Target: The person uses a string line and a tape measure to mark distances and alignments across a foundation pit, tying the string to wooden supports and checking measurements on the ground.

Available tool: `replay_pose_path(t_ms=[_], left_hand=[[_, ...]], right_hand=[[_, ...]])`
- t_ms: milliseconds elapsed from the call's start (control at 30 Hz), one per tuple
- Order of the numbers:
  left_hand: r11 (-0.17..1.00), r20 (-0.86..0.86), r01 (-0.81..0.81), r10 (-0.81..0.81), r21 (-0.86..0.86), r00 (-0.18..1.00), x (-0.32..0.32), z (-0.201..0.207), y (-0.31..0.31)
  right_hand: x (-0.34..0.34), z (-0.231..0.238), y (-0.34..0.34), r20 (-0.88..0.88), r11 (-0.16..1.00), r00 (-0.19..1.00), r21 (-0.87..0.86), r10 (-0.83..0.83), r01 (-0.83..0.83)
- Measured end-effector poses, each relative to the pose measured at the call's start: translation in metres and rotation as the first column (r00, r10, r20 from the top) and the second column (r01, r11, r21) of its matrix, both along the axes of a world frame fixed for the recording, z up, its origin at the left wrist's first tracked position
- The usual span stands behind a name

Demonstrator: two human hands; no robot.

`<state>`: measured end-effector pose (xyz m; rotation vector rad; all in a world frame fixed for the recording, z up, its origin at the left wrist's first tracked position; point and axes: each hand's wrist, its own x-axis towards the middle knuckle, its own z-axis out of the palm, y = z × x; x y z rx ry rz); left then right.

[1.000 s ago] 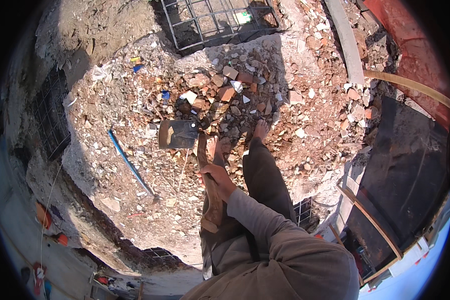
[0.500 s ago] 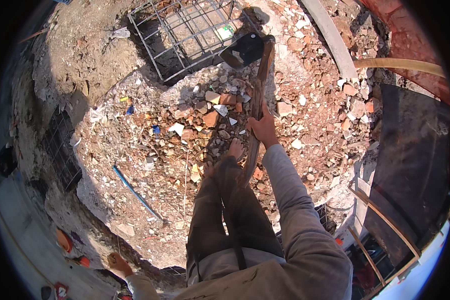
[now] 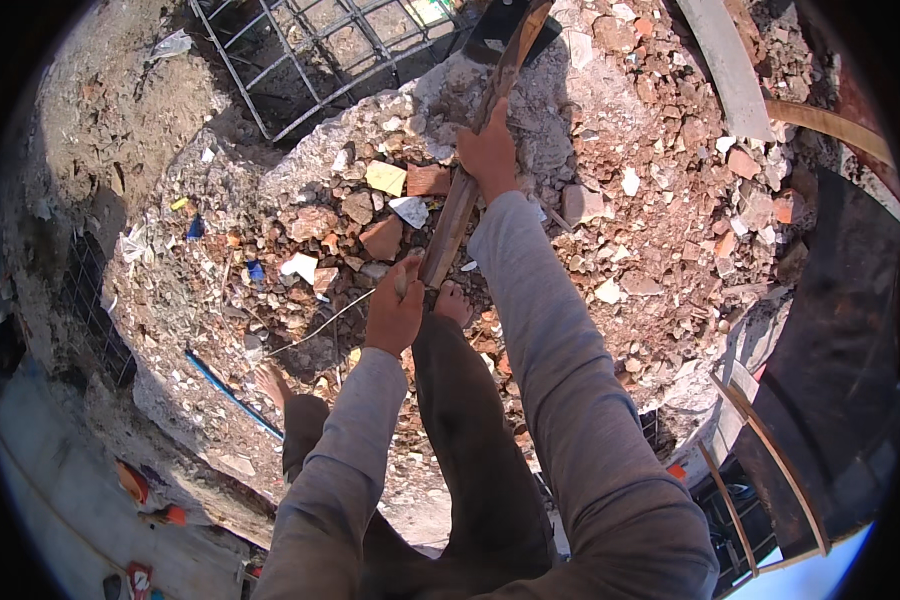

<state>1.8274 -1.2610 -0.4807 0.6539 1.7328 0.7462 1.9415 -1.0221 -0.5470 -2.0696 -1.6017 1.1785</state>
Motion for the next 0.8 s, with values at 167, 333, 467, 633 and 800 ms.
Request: replay_pose_path(t_ms=[167, 333, 467, 633, 800], left_hand=[[0.926, 0.61, -0.055, 0.29, -0.374, 0.737, 0.015, -0.022, 0.021], [0.94, 0.579, 0.097, 0.119, -0.328, 0.807, 0.015, -0.04, -0.046], [0.897, 0.519, 0.199, 0.039, -0.394, 0.854, -0.025, -0.012, -0.126], [0.862, 0.517, 0.299, -0.05, -0.41, 0.855, -0.1, 0.048, -0.21], [0.753, 0.405, 0.57, -0.433, -0.33, 0.805, -0.151, 0.174, -0.324]], right_hand=[[0.015, -0.024, -0.036, 0.011, 0.999, 1.0, -0.039, 0.021, -0.021], [0.011, -0.023, -0.097, -0.068, 1.0, 0.998, -0.017, -0.006, 0.005], [-0.015, -0.006, -0.19, -0.136, 0.996, 0.99, -0.075, -0.048, 0.038], [-0.076, 0.053, -0.285, -0.102, 0.993, 0.989, -0.067, -0.105, 0.098], [-0.114, 0.173, -0.41, -0.303, 0.921, 0.899, -0.326, -0.318, 0.216]])
